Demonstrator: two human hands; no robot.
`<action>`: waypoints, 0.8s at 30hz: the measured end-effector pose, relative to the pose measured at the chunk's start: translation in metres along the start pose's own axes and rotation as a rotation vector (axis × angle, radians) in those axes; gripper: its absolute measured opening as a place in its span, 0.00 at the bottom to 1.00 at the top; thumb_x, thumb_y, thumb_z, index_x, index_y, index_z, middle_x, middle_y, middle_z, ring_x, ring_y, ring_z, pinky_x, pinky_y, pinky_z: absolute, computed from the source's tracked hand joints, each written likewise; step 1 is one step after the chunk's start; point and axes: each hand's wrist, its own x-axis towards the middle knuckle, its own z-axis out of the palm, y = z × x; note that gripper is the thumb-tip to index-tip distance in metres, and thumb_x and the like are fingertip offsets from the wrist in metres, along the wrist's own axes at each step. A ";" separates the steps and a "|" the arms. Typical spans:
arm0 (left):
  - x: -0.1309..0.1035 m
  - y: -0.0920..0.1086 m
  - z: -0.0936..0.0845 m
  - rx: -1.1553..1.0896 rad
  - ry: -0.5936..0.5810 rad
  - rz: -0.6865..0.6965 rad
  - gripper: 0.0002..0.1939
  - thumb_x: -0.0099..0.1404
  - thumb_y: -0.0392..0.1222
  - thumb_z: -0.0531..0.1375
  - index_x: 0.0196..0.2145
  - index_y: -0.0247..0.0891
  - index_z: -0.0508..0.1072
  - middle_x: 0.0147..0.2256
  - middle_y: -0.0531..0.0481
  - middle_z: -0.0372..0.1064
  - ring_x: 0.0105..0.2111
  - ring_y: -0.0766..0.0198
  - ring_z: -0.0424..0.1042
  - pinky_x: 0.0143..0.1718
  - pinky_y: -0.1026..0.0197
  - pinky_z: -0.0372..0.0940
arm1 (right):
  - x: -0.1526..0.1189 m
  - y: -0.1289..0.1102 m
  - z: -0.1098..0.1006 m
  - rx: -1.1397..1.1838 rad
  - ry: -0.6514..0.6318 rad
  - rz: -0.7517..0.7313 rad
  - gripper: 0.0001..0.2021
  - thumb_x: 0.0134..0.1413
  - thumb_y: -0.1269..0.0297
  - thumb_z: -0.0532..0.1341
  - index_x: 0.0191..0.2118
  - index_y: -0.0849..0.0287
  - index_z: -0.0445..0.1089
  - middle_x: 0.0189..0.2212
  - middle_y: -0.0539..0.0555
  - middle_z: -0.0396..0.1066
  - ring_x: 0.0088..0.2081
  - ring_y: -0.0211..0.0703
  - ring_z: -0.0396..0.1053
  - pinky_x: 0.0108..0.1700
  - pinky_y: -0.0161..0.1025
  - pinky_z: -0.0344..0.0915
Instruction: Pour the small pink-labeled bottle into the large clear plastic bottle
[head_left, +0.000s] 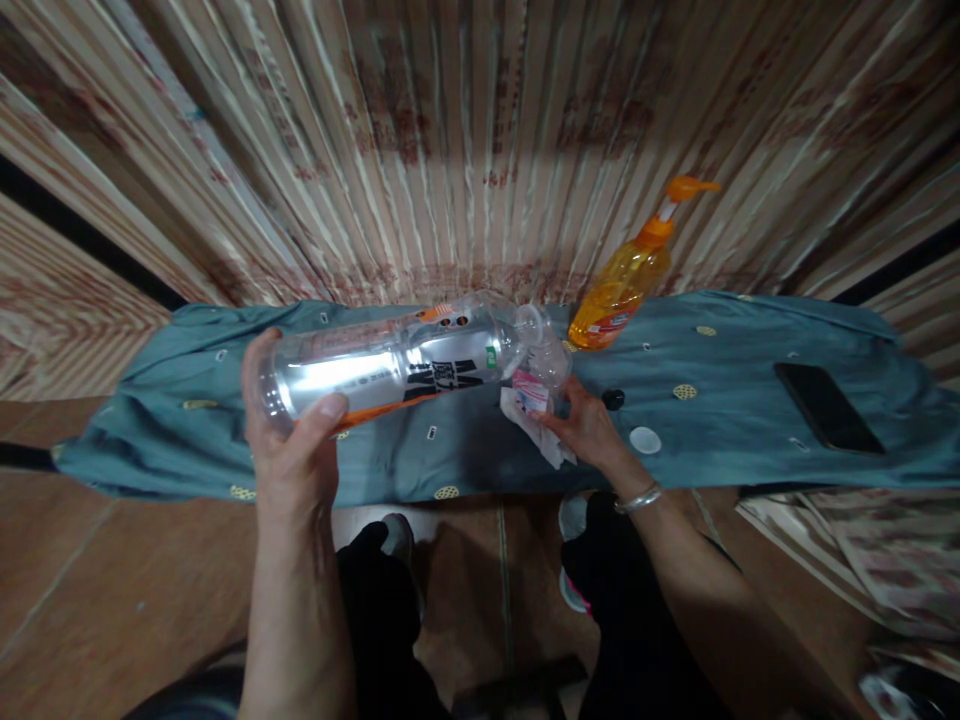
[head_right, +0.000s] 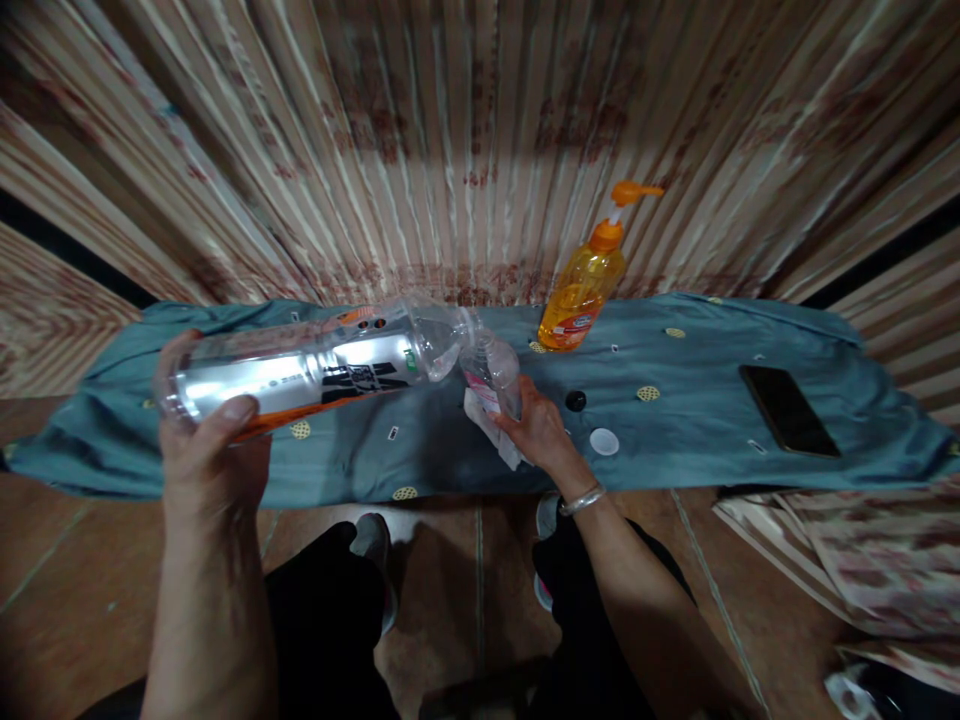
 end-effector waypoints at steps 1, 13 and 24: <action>0.000 0.000 0.000 -0.002 -0.002 0.002 0.49 0.47 0.67 0.84 0.66 0.64 0.80 0.58 0.49 0.76 0.60 0.41 0.77 0.72 0.27 0.68 | 0.000 0.001 0.000 0.003 0.006 -0.007 0.22 0.59 0.52 0.77 0.54 0.53 0.75 0.41 0.58 0.86 0.43 0.62 0.85 0.44 0.50 0.78; 0.001 0.004 0.003 -0.023 -0.005 0.020 0.50 0.45 0.66 0.85 0.65 0.63 0.83 0.54 0.51 0.76 0.54 0.47 0.77 0.69 0.34 0.70 | 0.000 -0.001 0.001 -0.002 0.001 0.024 0.21 0.59 0.53 0.76 0.53 0.53 0.75 0.43 0.58 0.86 0.44 0.64 0.86 0.47 0.52 0.79; 0.001 0.002 0.002 0.015 -0.011 0.036 0.50 0.47 0.69 0.83 0.66 0.63 0.80 0.56 0.50 0.76 0.56 0.44 0.78 0.69 0.30 0.70 | 0.000 0.000 0.000 -0.002 -0.012 0.029 0.22 0.59 0.51 0.77 0.54 0.54 0.76 0.42 0.59 0.86 0.44 0.64 0.86 0.46 0.50 0.79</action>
